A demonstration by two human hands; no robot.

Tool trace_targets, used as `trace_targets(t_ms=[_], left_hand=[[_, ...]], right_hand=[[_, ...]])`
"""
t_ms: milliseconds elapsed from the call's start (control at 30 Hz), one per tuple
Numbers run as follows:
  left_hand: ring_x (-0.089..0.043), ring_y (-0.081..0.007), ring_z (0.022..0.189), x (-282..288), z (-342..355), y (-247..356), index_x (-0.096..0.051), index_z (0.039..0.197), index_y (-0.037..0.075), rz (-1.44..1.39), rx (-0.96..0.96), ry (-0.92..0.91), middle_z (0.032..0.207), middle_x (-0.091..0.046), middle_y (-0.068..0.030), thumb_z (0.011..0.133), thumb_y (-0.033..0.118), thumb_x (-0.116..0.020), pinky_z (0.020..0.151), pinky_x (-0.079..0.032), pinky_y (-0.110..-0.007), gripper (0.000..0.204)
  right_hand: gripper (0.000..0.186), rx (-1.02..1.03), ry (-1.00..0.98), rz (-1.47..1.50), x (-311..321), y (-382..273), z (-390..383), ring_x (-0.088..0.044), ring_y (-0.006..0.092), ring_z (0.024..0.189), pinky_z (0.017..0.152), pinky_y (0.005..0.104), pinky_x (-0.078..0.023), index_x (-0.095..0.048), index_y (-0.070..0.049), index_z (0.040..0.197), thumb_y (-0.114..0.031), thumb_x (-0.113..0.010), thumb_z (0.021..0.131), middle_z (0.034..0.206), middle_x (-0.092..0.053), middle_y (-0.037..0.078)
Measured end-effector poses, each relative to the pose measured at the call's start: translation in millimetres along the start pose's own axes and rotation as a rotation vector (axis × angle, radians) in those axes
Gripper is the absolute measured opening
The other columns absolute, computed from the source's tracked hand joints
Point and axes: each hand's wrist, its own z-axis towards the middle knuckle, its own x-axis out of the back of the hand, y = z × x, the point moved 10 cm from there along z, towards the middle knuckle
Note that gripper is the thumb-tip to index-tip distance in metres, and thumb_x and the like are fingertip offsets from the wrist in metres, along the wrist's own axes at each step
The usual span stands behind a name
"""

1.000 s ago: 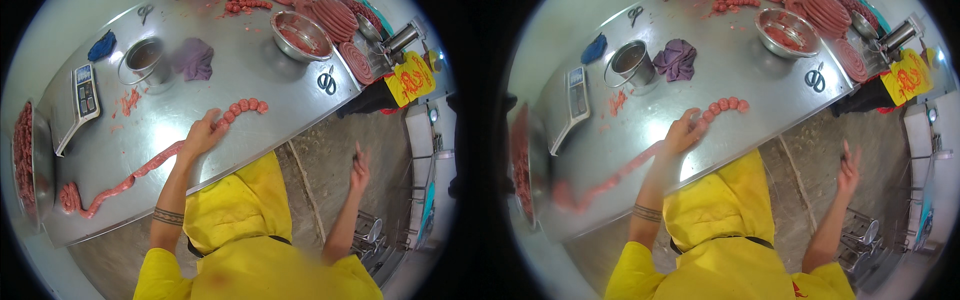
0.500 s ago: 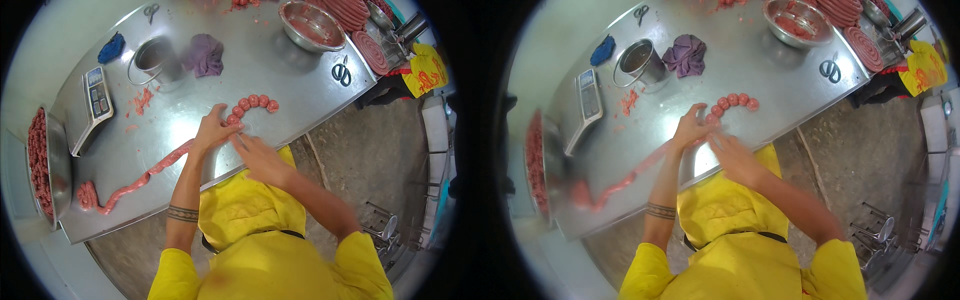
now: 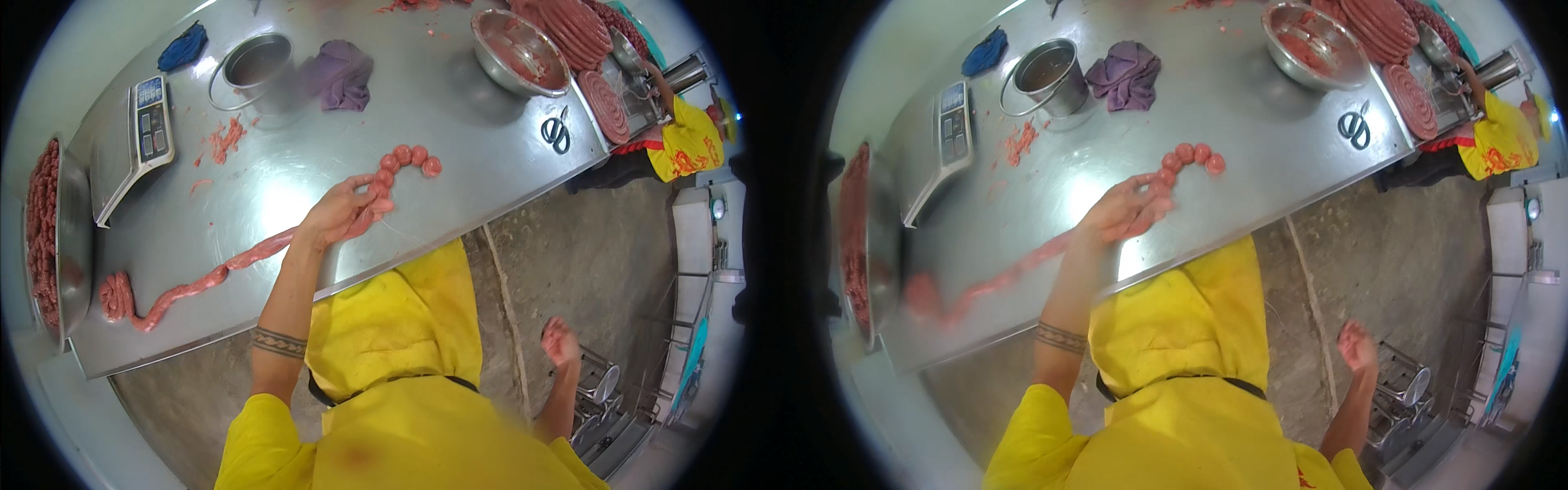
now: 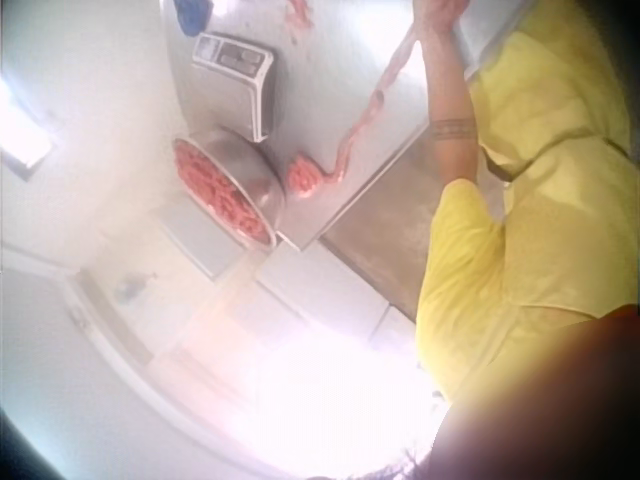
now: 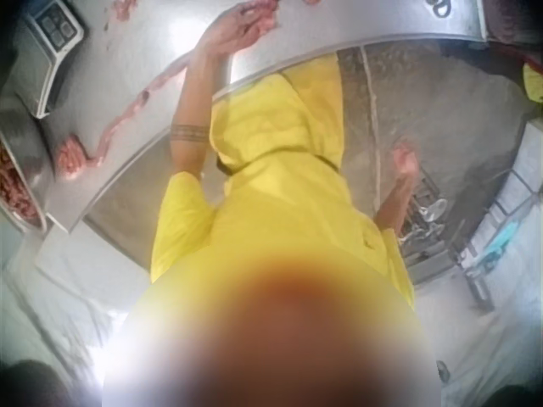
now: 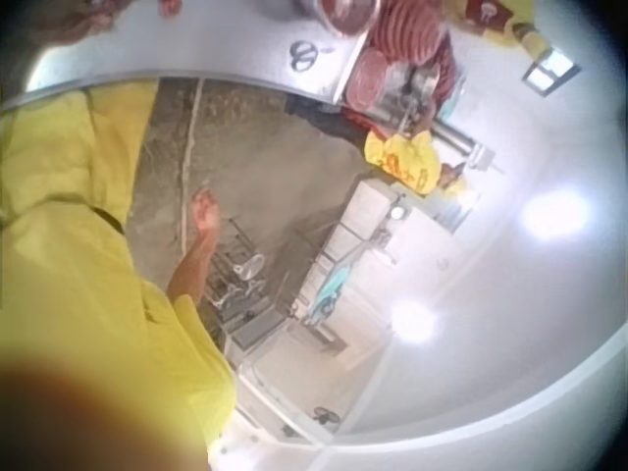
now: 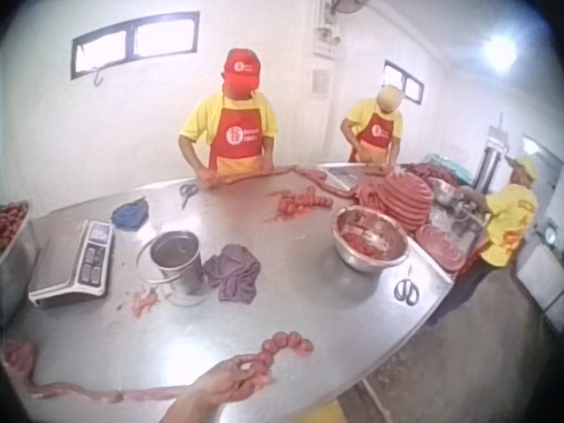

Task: The person forms a long sausage casing filled with ground meat into individual links by hand, then uses scissors to cut the casing between links. The finished links are arranged on the stainless steel worktable.

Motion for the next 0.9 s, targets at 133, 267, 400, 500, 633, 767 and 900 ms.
trace_targets(t_ms=[133, 267, 400, 500, 633, 767, 900], left_hand=[[-0.074, -0.0257, 0.103, -4, -2, -5, -0.035, 0.152, -0.006, 0.220, -0.002, -0.011, 0.122, -0.064, -0.0190, 0.105, 0.000, -0.056, 0.087, -0.058, -0.031, 0.052], [-0.074, -0.0254, 0.103, -1, -14, 3, -0.032, 0.151, -0.007, 0.424, -0.159, 0.169, 0.124, -0.063, -0.0195, 0.104, -0.003, -0.052, 0.084, -0.058, -0.029, 0.051], [-0.072, -0.0290, 0.100, -12, -30, 7, -0.026, 0.157, 0.002, 0.512, -0.216, 0.180, 0.124, -0.065, -0.0232, 0.106, 0.013, -0.058, 0.087, -0.058, -0.037, 0.061], [-0.073, -0.0316, 0.105, -6, -39, 7, -0.027, 0.157, 0.005, 0.427, -0.194, 0.273, 0.128, -0.066, -0.0277, 0.113, 0.028, -0.047, 0.084, -0.058, -0.035, 0.054], [-0.073, -0.0299, 0.102, 6, -41, 4, -0.026, 0.156, 0.001, 0.408, -0.067, 0.362, 0.121, -0.068, -0.0263, 0.115, 0.046, -0.032, 0.076, -0.058, -0.033, 0.061], [-0.073, -0.0267, 0.095, -8, -36, 6, -0.023, 0.153, -0.001, 0.215, -0.049, 0.211, 0.109, -0.068, -0.0219, 0.113, 0.053, -0.033, 0.079, -0.060, -0.033, 0.067], [-0.072, -0.0219, 0.088, -1, -40, 14, -0.039, 0.143, -0.002, 0.432, -0.172, 0.424, 0.105, -0.067, -0.0190, 0.112, 0.053, -0.039, 0.079, -0.060, -0.031, 0.063]], right_hand=[[0.014, -0.246, -0.175, 0.125, -12, 5, -8, -0.063, 0.0233, 0.070, 0.064, 0.0346, -0.051, -0.065, -0.003, 0.097, 0.004, -0.063, 0.085, 0.077, -0.065, 0.006], [0.061, 0.497, 0.011, 0.692, -13, -114, 14, -0.068, 0.0300, 0.088, 0.081, 0.0446, -0.057, -0.051, -0.006, 0.146, 0.011, -0.057, 0.088, 0.141, -0.053, 0.026], [0.078, 0.684, -0.427, 0.668, -142, -245, 96, -0.043, 0.0038, 0.058, 0.042, 0.0189, -0.038, -0.027, -0.018, 0.168, 0.014, -0.047, 0.099, 0.169, -0.028, 0.026], [0.074, 0.331, 0.209, -0.502, -252, -266, 195, -0.045, 0.0032, 0.052, 0.041, 0.0191, -0.033, -0.048, -0.015, 0.156, -0.019, -0.078, 0.088, 0.099, -0.068, 0.008], [0.024, 1.035, 0.228, -2.012, -518, -233, 183, -0.075, 0.0327, 0.096, 0.080, 0.0452, -0.058, -0.075, -0.004, 0.090, -0.026, -0.078, 0.079, 0.097, -0.077, 0.015], [0.020, 1.277, -0.159, -2.057, -618, -122, 100, -0.074, 0.0337, 0.085, 0.077, 0.0477, -0.054, -0.070, -0.010, 0.102, -0.026, -0.062, 0.095, 0.088, -0.075, 0.012], [0.053, 0.958, -0.248, -1.864, -556, -113, 63, -0.073, 0.0370, 0.088, 0.081, 0.0504, -0.055, -0.054, -0.006, 0.130, -0.014, -0.076, 0.082, 0.104, -0.073, 0.014]])
